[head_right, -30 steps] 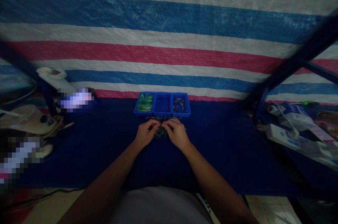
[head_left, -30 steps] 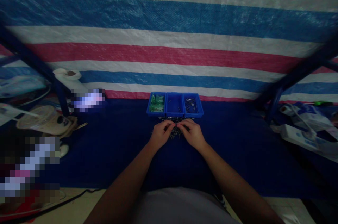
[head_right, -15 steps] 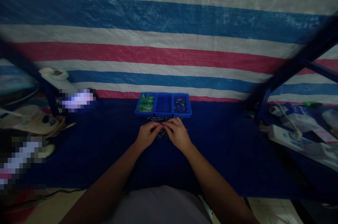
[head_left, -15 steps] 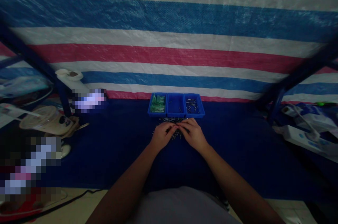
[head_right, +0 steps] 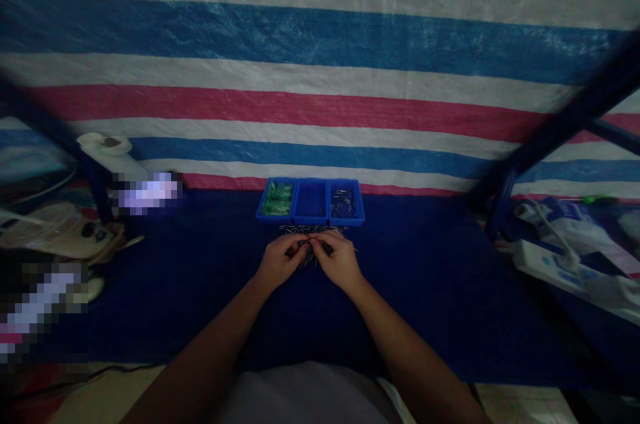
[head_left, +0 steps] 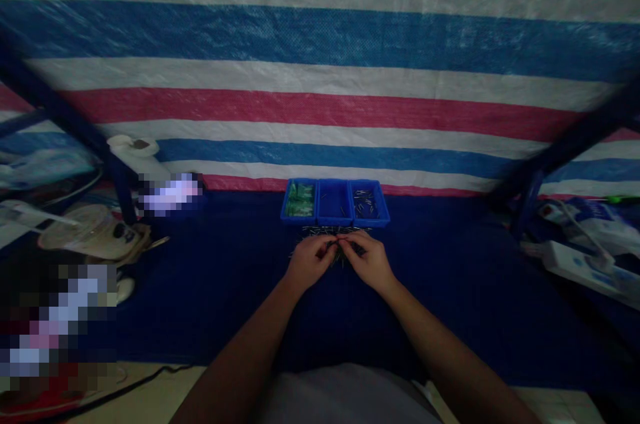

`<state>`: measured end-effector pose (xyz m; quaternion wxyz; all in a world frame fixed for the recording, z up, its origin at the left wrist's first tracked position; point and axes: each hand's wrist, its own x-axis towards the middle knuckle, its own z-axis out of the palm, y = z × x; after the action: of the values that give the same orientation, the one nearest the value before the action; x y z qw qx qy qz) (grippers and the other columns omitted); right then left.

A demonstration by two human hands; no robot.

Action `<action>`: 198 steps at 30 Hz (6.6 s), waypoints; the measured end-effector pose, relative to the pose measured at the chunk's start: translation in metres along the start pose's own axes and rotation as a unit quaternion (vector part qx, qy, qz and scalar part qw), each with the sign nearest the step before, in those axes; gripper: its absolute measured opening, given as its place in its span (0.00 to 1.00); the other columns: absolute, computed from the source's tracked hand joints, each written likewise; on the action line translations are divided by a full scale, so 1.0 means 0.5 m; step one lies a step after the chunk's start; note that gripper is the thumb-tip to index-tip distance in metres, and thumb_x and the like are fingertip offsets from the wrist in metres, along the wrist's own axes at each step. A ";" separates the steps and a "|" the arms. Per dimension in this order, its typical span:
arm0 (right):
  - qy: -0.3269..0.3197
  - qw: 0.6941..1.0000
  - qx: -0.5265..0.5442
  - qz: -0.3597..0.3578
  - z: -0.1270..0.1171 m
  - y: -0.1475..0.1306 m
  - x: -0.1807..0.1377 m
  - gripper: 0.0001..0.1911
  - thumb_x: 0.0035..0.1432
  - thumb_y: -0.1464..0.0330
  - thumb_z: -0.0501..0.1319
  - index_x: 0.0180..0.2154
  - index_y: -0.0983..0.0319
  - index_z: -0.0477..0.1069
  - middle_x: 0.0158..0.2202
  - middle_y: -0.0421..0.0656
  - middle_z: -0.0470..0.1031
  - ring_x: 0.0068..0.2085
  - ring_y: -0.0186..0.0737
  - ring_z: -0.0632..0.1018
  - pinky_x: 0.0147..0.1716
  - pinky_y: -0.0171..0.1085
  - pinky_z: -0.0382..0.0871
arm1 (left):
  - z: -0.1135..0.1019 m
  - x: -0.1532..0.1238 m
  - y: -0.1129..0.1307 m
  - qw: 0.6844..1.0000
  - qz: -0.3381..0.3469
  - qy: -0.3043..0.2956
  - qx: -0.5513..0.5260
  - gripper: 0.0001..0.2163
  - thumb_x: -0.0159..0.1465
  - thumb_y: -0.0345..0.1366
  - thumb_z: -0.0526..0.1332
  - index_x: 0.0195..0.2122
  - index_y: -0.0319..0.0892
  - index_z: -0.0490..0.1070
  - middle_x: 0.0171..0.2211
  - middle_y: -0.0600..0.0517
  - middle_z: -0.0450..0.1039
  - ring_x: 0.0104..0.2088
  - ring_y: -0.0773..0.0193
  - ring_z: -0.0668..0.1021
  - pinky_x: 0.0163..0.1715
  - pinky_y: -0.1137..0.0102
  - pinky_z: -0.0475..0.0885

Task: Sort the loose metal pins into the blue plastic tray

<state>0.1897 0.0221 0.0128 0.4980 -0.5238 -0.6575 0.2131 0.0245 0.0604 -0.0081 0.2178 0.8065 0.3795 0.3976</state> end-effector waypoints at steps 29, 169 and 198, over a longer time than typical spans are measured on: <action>-0.071 0.995 -0.056 -0.046 -0.024 0.000 0.012 0.12 0.64 0.66 0.55 0.29 0.60 0.72 0.26 0.41 0.74 0.30 0.38 0.74 0.34 0.37 0.67 | 0.000 -0.001 0.001 0.999 0.013 0.010 -0.050 0.10 0.65 0.36 0.56 0.43 0.42 0.74 0.38 0.49 0.79 0.36 0.64 0.79 0.40 0.69 0.74; -0.019 0.998 -0.021 0.051 0.002 0.003 0.000 0.12 0.61 0.63 0.55 0.30 0.61 0.74 0.28 0.43 0.77 0.31 0.40 0.77 0.35 0.37 0.70 | -0.011 0.005 0.010 0.989 -0.102 -0.042 -0.098 0.12 0.64 0.41 0.55 0.42 0.42 0.73 0.21 0.57 0.69 0.21 0.71 0.70 0.25 0.76 0.64; -0.024 0.986 0.078 0.145 0.008 0.006 0.002 0.18 0.58 0.55 0.57 0.27 0.62 0.72 0.23 0.41 0.74 0.23 0.35 0.72 0.23 0.33 0.65 | -0.013 0.007 0.013 0.990 -0.102 -0.029 -0.090 0.11 0.64 0.41 0.56 0.40 0.42 0.75 0.28 0.53 0.76 0.26 0.69 0.75 0.29 0.75 0.69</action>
<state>0.1877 0.0251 0.0093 0.4852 -0.5673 -0.5680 0.3465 0.0235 0.0595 0.0019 0.3397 0.7518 0.4164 0.3821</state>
